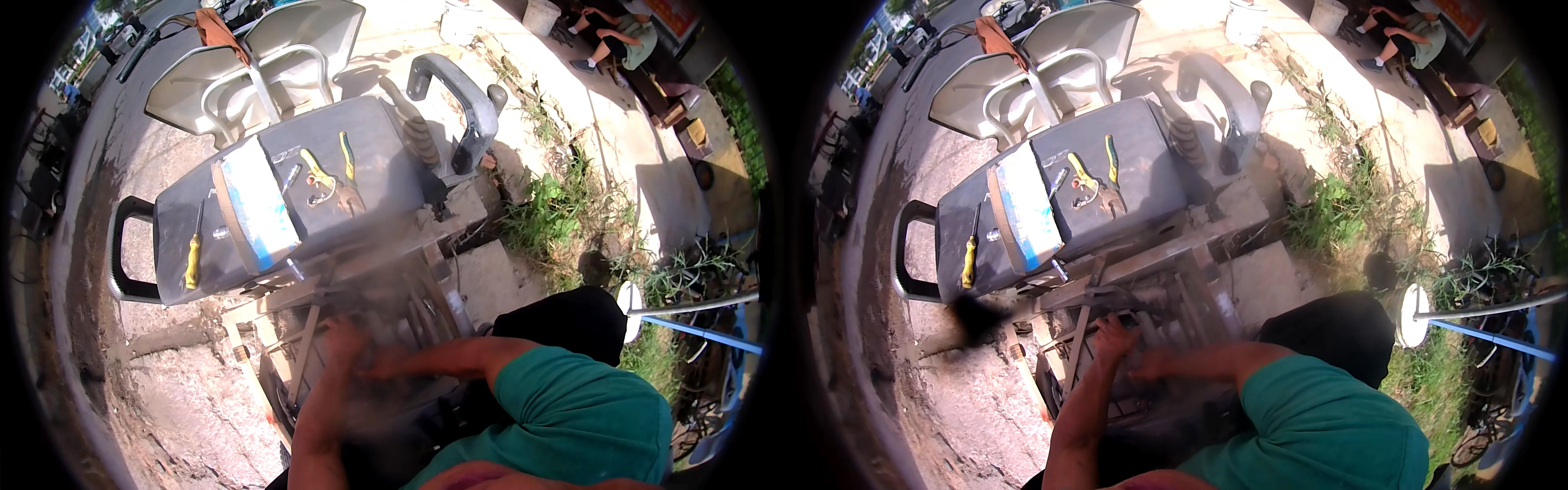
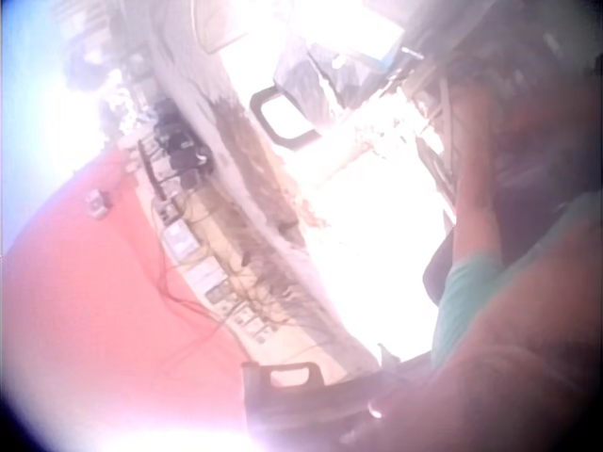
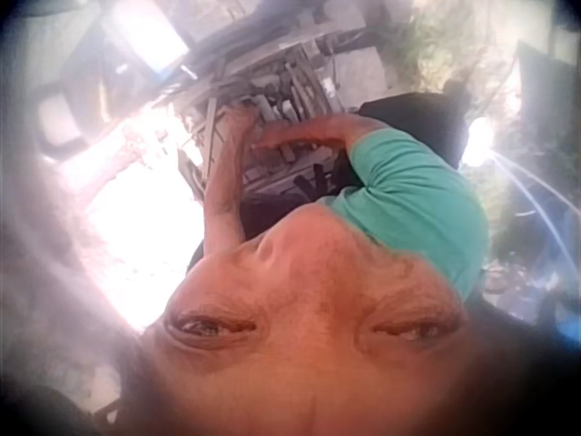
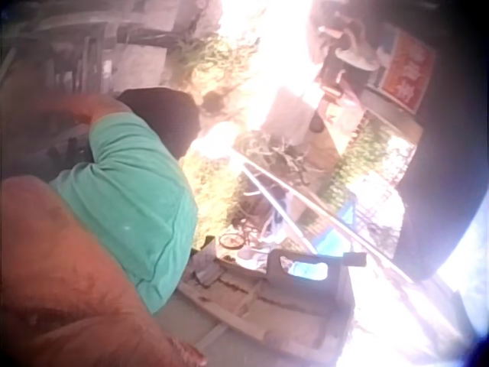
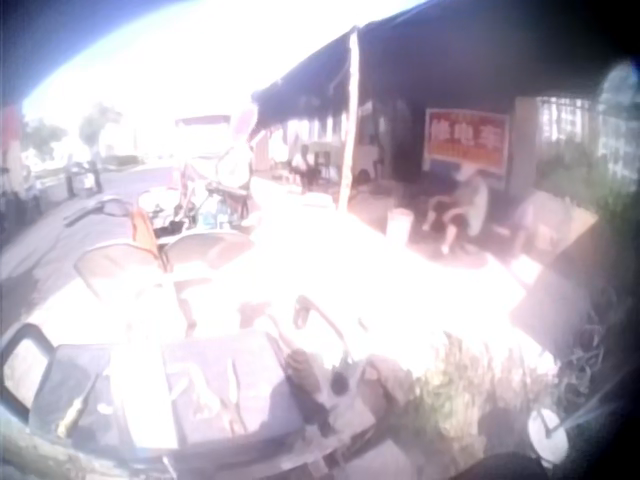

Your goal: The person works on the internal components of a small motorized vehicle by using a screwdriver to tighten or loosen screws and using their hands to manipulate wires and parts.

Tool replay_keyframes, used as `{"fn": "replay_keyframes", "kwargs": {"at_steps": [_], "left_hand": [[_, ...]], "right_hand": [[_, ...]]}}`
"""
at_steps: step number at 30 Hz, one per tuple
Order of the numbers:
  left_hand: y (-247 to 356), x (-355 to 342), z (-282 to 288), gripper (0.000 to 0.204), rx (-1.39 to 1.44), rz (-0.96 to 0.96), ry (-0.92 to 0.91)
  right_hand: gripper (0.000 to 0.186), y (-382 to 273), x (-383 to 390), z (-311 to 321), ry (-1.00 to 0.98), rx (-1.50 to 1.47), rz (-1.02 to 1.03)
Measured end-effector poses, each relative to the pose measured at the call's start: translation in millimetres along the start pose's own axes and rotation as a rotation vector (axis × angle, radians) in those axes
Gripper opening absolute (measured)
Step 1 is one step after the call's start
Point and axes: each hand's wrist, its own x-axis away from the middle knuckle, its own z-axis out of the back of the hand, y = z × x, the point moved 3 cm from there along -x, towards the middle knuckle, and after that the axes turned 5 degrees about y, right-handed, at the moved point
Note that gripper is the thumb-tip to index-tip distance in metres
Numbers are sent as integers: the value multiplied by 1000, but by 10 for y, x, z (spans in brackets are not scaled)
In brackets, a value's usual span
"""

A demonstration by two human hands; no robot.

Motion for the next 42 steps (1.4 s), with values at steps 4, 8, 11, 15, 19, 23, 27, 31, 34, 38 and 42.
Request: {"fn": "replay_keyframes", "kwargs": {"at_steps": [4, 8, 11, 15, 19, 23, 27, 31, 34, 38, 42], "left_hand": [[-379, 10, -264, 90, 156, 182, -172], [21, 20, 93, 92, 107, 11, -230], [-54, 111, 224, 90, 51, -144, -225], [-4, 175, 604, 75, 27, -156, -226], [14, 83, 385, 38, 69, -37, -151], [30, 76, 344, 50, 186, 205, -116], [-155, 196, 150, 82, 177, 217, -235], [111, 157, 325, 80, 127, 70, 56], [-83, 242, 116, 82, 81, 331, -213], [-69, 147, -65, 81, 20, 232, -100], [-84, 31, 99, 81, 52, 283, -214]], "right_hand": [[81, -219, -31, -33, -65, 68, 35], [79, 18, 20, -65, 35, -18, 70], [77, -43, -30, -113, 148, -71, 198], [78, -120, 18, 2, 69, 56, 87], [78, -49, -12, 48, 70, 22, 109], [80, -31, 20, 161, -102, -48, 59], [69, -20, -114, 94, -194, 340, 463], [42, 779, -1045, 193, -130, 215, 603], [44, -92, -288, 804, -230, 54, 248], [39, 447, -409, 202, -604, -146, 5], [52, 559, -128, -235, -813, -401, -228]]}}
